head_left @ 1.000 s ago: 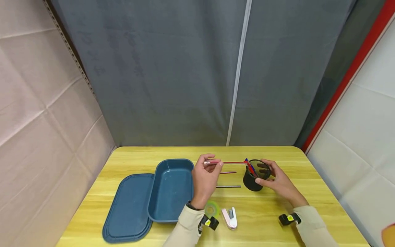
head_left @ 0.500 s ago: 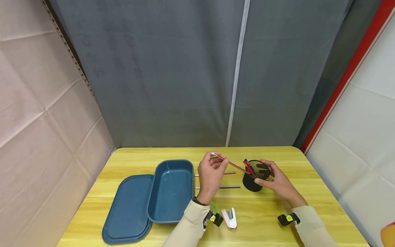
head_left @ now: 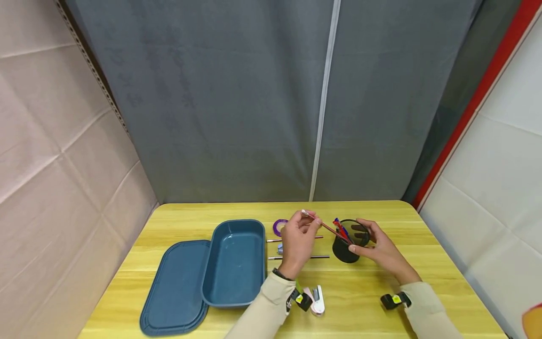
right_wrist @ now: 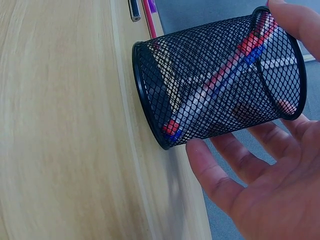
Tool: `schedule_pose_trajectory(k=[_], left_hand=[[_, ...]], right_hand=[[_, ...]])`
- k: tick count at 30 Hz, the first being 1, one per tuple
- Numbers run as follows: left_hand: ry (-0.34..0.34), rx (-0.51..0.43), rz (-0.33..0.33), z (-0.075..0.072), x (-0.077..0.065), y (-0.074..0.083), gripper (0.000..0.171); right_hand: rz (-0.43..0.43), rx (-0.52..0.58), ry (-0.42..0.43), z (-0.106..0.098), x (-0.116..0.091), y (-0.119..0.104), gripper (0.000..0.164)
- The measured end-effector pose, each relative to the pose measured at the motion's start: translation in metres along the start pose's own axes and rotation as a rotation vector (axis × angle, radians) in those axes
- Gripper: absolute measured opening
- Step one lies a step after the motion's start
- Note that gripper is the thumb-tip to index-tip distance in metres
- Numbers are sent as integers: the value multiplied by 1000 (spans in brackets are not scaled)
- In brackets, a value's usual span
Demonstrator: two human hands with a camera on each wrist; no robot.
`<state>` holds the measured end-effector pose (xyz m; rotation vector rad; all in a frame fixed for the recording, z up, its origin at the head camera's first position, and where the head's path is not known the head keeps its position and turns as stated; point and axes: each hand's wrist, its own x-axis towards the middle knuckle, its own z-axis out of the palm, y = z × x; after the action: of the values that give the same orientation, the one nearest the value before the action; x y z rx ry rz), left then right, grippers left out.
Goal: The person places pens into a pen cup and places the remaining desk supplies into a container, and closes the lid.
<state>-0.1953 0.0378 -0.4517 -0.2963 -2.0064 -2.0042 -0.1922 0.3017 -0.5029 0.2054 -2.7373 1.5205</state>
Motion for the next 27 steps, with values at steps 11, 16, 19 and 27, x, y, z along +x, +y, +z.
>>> schedule_pose_trajectory(k=[11,16,19,27], left_hand=[[-49,4,6,13,-1,-10,13],[-75,73,3,16,-3,-13,16],[-97,119,8,18,-5,-14,19],[-142,163,30,19,-6,-16,25]], right_hand=[[0,-1,-2,1,0,-1,88],[2,4,2,1,0,1,89],[-5,8,7,1,1,2,88],[-21,20,5,0,0,4,86]])
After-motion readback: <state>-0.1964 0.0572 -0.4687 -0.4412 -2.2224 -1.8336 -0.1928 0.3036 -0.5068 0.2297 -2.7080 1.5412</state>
